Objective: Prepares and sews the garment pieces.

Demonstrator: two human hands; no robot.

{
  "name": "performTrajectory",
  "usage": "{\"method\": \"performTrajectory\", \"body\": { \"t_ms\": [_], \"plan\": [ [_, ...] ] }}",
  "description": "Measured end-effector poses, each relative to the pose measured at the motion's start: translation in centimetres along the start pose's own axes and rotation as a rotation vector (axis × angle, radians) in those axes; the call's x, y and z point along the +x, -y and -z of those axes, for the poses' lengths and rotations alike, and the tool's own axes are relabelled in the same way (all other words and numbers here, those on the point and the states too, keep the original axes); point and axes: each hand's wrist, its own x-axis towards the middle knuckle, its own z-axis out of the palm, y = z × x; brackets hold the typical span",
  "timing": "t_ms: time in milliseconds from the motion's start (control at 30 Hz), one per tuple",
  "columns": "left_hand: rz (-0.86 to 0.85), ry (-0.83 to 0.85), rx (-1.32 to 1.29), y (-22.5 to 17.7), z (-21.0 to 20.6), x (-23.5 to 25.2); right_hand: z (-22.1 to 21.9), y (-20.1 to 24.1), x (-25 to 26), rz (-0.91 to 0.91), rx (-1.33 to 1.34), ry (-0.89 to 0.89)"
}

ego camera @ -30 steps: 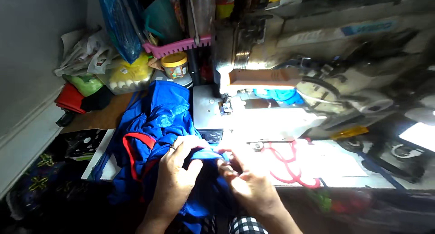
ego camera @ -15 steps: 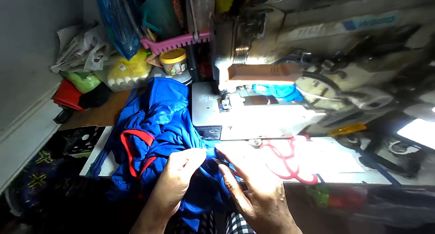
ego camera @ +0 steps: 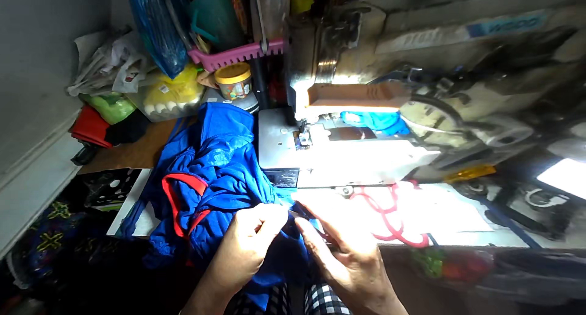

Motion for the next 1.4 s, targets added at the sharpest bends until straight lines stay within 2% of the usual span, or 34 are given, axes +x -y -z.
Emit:
{"method": "performTrajectory", "body": {
  "t_ms": [67, 100, 200, 400, 700, 800, 933, 1000, 1067, 1133, 1233, 1333, 1400],
  "plan": [
    [-0.007, -0.007, 0.001, 0.0, 0.0, 0.0, 0.1, 0.0, 0.2, -0.076, 0.223, 0.024],
    [0.006, -0.020, -0.034, 0.0, 0.1, 0.0, 0.1, -0.1, 0.2, -0.090, 0.252, 0.022],
    [0.057, -0.064, -0.121, 0.0, 0.2, 0.1, 0.3, -0.3, -0.1, -0.053, 0.104, 0.000],
    [0.070, -0.080, -0.131, -0.2, -0.2, 0.1, 0.4, 0.1, -0.6, 0.031, -0.219, -0.022],
    [0.021, -0.085, -0.085, 0.0, -0.4, 0.3, 0.3, -0.1, -0.6, 0.067, -0.311, -0.047],
    [0.015, -0.081, -0.069, 0.0, -0.5, 0.2, -0.1, -0.5, -0.5, 0.017, -0.124, -0.053],
    [-0.061, -0.042, 0.037, -0.1, -0.2, 0.2, 0.0, -0.4, -0.5, -0.181, 0.401, 0.032],
    [-0.174, -0.053, 0.259, 0.4, -0.4, 0.0, -0.1, -0.1, -0.7, -0.286, 0.509, 0.078],
    [-0.294, -0.096, 0.605, 0.9, -1.1, -0.3, -0.6, 0.1, -0.7, -0.362, 0.492, 0.093],
    [-0.334, -0.102, 0.801, 1.2, -1.8, -0.3, -1.3, 0.0, -0.6, -0.438, 0.409, 0.069],
    [-0.280, -0.041, 0.753, 1.1, -0.4, 0.0, -0.9, -1.3, -0.6, -0.537, 0.444, 0.050],
    [-0.162, 0.036, 0.565, 1.3, 2.7, 0.4, 1.2, -2.1, 0.7, -0.653, 0.799, -0.159],
    [-0.181, 0.040, 0.519, 2.2, 2.9, 0.7, 1.4, -1.5, 1.4, -0.663, 0.981, -0.225]
  ]
}}
